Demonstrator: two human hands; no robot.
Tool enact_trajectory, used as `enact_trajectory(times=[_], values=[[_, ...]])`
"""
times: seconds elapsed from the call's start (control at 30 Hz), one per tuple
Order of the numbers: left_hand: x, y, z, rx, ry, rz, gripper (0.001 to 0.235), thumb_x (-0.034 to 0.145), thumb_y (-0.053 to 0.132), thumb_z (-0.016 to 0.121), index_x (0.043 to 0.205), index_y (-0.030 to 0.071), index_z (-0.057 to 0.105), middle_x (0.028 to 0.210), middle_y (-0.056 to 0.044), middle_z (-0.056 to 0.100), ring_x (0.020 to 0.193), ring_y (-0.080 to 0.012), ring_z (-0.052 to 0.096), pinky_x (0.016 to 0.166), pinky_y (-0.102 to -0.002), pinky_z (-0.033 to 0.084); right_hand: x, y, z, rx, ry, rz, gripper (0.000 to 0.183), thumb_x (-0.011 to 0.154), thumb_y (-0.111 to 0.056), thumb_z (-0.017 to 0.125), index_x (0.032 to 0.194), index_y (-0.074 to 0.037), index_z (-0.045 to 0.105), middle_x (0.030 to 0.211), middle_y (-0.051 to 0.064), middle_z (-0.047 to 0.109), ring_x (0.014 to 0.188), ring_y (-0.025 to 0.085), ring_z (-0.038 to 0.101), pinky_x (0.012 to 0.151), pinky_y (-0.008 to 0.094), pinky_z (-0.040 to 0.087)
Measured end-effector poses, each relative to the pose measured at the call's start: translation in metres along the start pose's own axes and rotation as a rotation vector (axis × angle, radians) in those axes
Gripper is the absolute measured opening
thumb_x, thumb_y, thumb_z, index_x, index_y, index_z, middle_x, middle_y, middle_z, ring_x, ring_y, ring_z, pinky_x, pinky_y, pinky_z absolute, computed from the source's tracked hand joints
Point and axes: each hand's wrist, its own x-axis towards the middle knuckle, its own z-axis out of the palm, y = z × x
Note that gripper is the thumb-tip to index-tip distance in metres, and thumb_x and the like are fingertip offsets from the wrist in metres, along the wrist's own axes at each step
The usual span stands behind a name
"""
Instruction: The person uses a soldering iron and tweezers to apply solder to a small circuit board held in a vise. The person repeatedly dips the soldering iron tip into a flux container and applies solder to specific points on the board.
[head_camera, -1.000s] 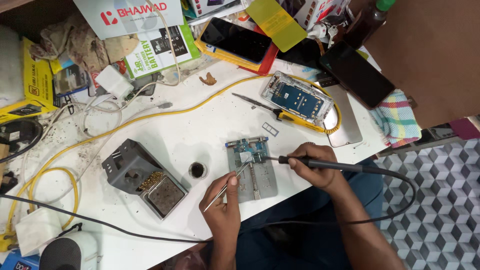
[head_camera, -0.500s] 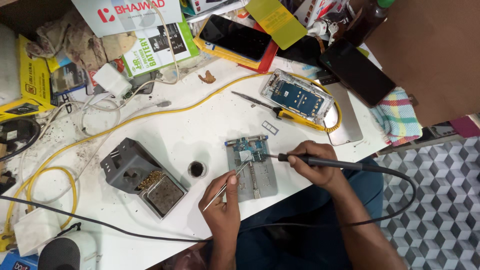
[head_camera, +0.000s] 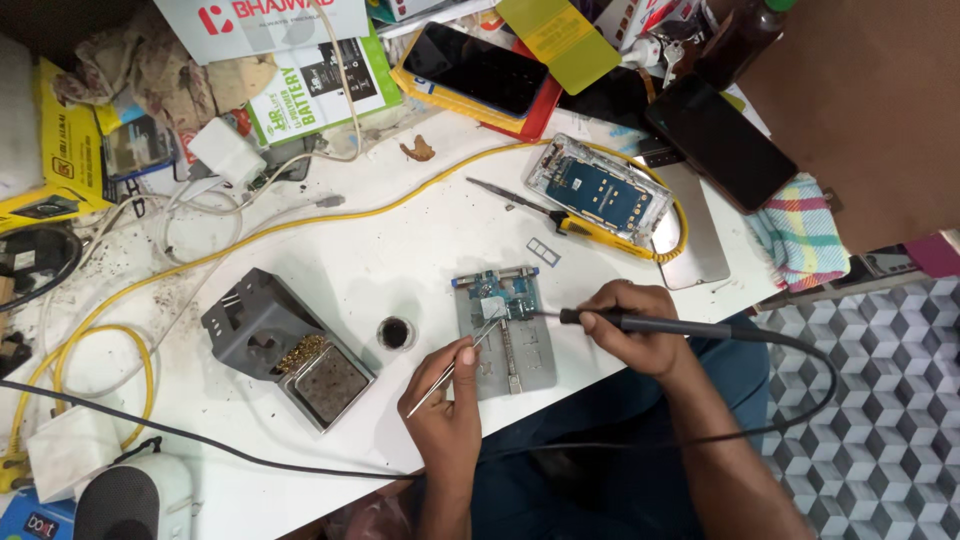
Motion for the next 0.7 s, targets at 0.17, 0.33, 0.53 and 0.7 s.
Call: enact_trajectory(times=[0.17,0.33,0.53,0.7], values=[[0.0013,-0.0006,-0.0002,-0.025,-0.006,-0.002,0.023,0.097,0.014,0.068,0.108,-0.005,0.075,0.099,-0.016,0.076,0.090,-0.0180,0.075,0.078,-0.028,0.062,0.0000,0.0003,0.0005,-0.012,-0.002,-0.019,0.017,0.085,-0.018,0.074,0.079,-0.003,0.070,0.074,0.007,0.075,0.064,0.016,0.072,0.058,0.028,0.053],[0.0010,-0.0008,-0.0003,-0.019,-0.006,-0.032,0.023,0.097,0.014,0.067,0.108,-0.005,0.075,0.100,-0.016,0.077,0.090,-0.0183,0.076,0.078,-0.028,0.062,-0.0005,0.0021,-0.0011,0.018,0.014,-0.052,0.017,0.087,-0.019,0.074,0.083,-0.003,0.071,0.073,0.006,0.075,0.063,0.014,0.071,0.058,0.027,0.054],[0.0008,-0.0009,-0.0014,0.016,-0.011,0.018,0.024,0.097,0.015,0.068,0.109,-0.005,0.075,0.100,-0.016,0.077,0.091,-0.0183,0.075,0.078,-0.028,0.060,-0.0006,0.0045,0.0023,0.000,0.014,-0.011,0.017,0.087,-0.019,0.074,0.085,-0.003,0.073,0.067,0.006,0.073,0.058,0.012,0.067,0.053,0.026,0.051],[0.0004,-0.0008,-0.0002,-0.062,-0.003,-0.040,0.025,0.096,0.016,0.068,0.109,-0.005,0.075,0.100,-0.017,0.076,0.089,-0.0189,0.074,0.075,-0.028,0.060,-0.0008,0.0036,0.0025,0.005,0.012,0.032,0.017,0.088,-0.019,0.074,0.086,-0.002,0.072,0.067,0.007,0.073,0.058,0.013,0.066,0.053,0.027,0.050]])
